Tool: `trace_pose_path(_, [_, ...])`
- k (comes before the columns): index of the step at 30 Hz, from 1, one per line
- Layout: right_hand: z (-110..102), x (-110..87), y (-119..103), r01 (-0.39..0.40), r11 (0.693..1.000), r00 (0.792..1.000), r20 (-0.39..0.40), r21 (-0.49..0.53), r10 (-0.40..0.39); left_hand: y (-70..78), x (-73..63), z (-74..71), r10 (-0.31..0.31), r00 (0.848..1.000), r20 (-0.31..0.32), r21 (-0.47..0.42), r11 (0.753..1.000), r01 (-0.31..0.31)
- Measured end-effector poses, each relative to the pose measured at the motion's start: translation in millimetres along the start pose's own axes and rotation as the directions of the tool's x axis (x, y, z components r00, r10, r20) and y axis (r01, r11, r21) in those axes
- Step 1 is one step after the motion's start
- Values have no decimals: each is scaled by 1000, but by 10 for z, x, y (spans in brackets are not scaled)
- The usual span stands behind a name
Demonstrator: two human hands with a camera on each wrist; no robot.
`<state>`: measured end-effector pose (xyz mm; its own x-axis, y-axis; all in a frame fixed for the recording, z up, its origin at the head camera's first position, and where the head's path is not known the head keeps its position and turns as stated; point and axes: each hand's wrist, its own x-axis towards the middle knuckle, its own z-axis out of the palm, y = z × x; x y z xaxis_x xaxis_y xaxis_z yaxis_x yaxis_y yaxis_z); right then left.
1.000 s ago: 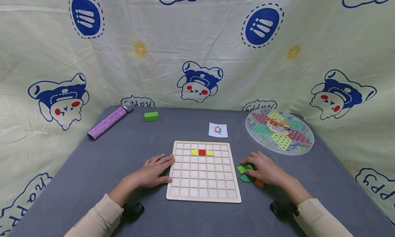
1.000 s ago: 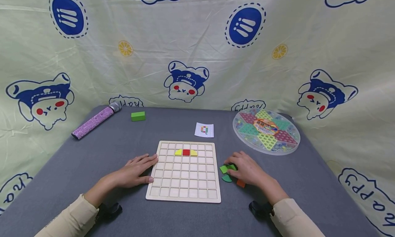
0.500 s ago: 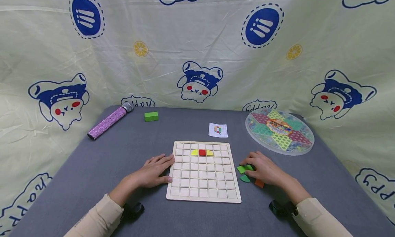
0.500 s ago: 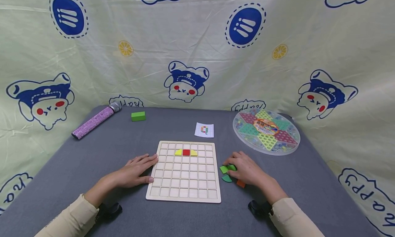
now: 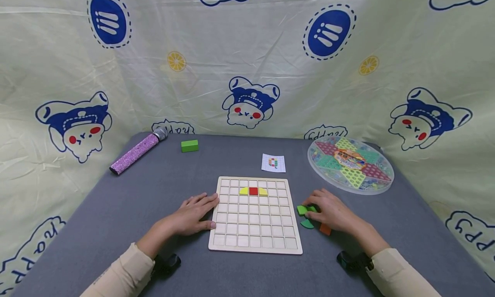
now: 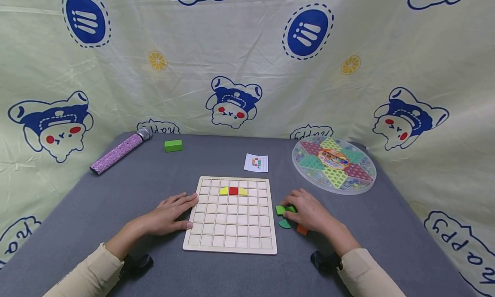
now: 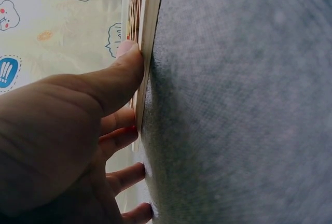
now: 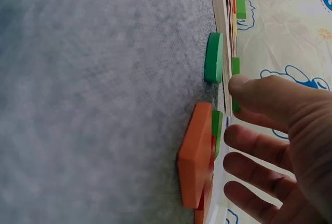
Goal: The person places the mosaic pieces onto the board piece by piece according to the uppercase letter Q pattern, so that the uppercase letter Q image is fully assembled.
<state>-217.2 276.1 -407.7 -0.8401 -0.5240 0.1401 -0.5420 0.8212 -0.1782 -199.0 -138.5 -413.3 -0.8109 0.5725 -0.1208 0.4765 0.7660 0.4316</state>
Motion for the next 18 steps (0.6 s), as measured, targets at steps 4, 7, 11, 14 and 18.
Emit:
trace_pose_path(4, [-6, 21, -35, -7, 1000, 1000, -18, -5, 7, 5, -3, -6, 2, 1000, 2, -1, 1000, -2])
trace_pose_path(7, [-2, 46, -74, -2, 1000, 1000, -26, 7, 3, 5, -3, -8, 3, 1000, 3, 0, 1000, -3])
trace_pose_path(11, [12, 97, -139, 12, 1000, 999, -37, 11, -12, 5, -1, -9, 3, 1000, 4, 2, 1000, -3])
trace_pose_path(14, [21, 148, -199, 30, 1000, 998, -52, 5, -30, 5, 0, -10, -3, 1000, 6, 3, 1000, 3])
trace_pose_path(18, [31, 227, -285, 51, 999, 996, -66, -6, -51, 7, 3, -13, -12, 1000, 11, 0, 1000, 12])
